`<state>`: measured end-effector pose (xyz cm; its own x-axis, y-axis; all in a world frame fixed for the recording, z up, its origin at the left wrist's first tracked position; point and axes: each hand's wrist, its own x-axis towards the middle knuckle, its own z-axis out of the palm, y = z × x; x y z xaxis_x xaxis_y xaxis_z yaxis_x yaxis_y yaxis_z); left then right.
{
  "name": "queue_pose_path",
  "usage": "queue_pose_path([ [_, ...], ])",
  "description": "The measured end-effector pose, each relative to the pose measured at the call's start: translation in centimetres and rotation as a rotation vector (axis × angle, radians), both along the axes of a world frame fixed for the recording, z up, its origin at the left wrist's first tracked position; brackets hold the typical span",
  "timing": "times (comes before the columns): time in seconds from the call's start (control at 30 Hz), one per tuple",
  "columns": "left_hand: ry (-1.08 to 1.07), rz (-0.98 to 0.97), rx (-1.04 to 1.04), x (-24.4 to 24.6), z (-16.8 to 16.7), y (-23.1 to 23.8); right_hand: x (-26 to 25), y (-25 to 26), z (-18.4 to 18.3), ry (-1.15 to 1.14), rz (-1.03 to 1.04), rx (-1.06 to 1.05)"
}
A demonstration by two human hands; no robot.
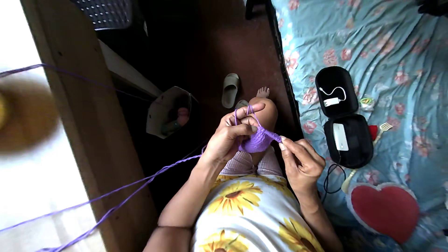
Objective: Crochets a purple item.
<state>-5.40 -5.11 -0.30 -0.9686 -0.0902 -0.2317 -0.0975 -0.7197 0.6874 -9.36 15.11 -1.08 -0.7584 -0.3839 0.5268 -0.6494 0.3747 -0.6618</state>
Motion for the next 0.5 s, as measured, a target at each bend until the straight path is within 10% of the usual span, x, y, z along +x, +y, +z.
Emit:
queue_pose_path([
  [0.5, 0.015, 0.017, -0.006, -0.27, -0.03, 0.97, -0.5, 0.06, -0.48, -0.817, 0.177, -0.421],
])
